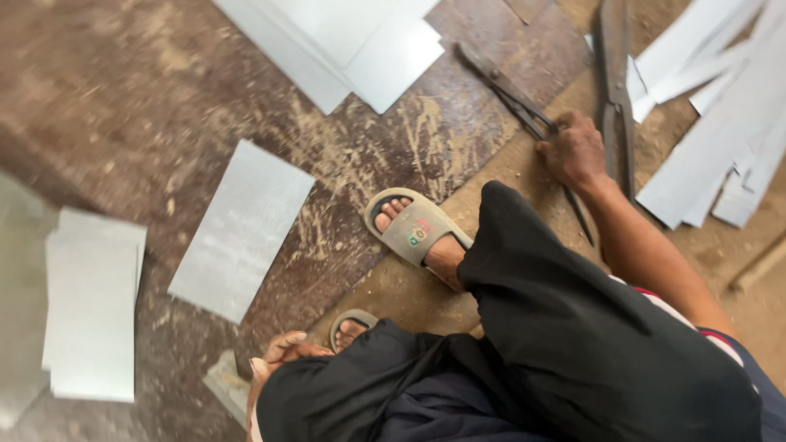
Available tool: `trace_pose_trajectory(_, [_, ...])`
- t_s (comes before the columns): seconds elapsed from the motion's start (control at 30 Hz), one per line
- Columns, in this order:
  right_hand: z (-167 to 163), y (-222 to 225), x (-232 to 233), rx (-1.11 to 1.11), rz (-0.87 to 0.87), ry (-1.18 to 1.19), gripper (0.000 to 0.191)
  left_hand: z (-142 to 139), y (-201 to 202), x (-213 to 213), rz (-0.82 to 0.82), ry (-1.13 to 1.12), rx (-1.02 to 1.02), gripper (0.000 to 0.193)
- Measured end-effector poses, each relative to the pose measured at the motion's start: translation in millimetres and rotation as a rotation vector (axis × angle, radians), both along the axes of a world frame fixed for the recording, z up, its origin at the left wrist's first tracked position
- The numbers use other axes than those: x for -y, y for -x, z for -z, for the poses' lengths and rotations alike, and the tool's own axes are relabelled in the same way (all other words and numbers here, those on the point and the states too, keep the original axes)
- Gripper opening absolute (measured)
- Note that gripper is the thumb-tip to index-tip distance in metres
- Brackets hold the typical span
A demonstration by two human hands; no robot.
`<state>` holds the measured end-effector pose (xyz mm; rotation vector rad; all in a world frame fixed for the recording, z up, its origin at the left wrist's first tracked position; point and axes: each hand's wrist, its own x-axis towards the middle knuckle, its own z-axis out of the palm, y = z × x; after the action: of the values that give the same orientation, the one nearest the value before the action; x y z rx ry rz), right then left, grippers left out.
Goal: The person sits on the floor and marks a line on a flat sheet with a pen, then uses shears to cut the sheet along the marked line, trimming off a strip and setting the cut piece aside.
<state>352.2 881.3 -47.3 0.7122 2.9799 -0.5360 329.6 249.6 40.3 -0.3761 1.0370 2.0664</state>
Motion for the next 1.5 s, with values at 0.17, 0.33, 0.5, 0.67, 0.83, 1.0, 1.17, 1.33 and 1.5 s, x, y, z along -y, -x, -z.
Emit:
trace_pose_trajectory(0.17, [-14,21,-25,0.012,-0.227,0.034,0.023,7,-103,27,-0.332,-0.036,-0.11,0.044])
trace_pose_trajectory(0.33, [-76,28,-12,0.295,-0.006,0.54,0.024,35,-139,30,-0.53,-0.002,-0.341,0.045])
trace_pose_trajectory(0.5, [-162,29,-5,0.358,0.0,0.344,0.039,25,-120,5,-0.44,0.448,-0.687,0.047])
trace_pose_trajectory(0.67, [-204,52,-22,0.298,-0.127,0.392,0.037,-16,-110,-12,-0.427,0.245,-0.554,0.053])
trace_pose_trajectory(0.83, [-224,65,-26,0.264,-0.237,0.439,0.035,-35,-117,-5,-0.492,0.015,-0.379,0.059])
trace_pose_trajectory(1.0, [-244,73,-20,0.17,-0.293,0.526,0.034,-35,-124,-1,-0.553,-0.096,-0.272,0.066])
trace_pose_trajectory(1.17, [-216,94,51,0.051,-0.396,0.629,0.033,-64,-115,-23,-0.421,0.051,-0.352,0.059])
trace_pose_trajectory(1.33, [-138,95,144,0.189,-0.198,0.75,0.027,-121,-85,-58,0.065,0.184,-0.355,0.06])
trace_pose_trajectory(1.5, [-50,87,205,0.016,-0.303,0.906,0.043,-120,-70,-68,0.312,0.171,-0.275,0.067])
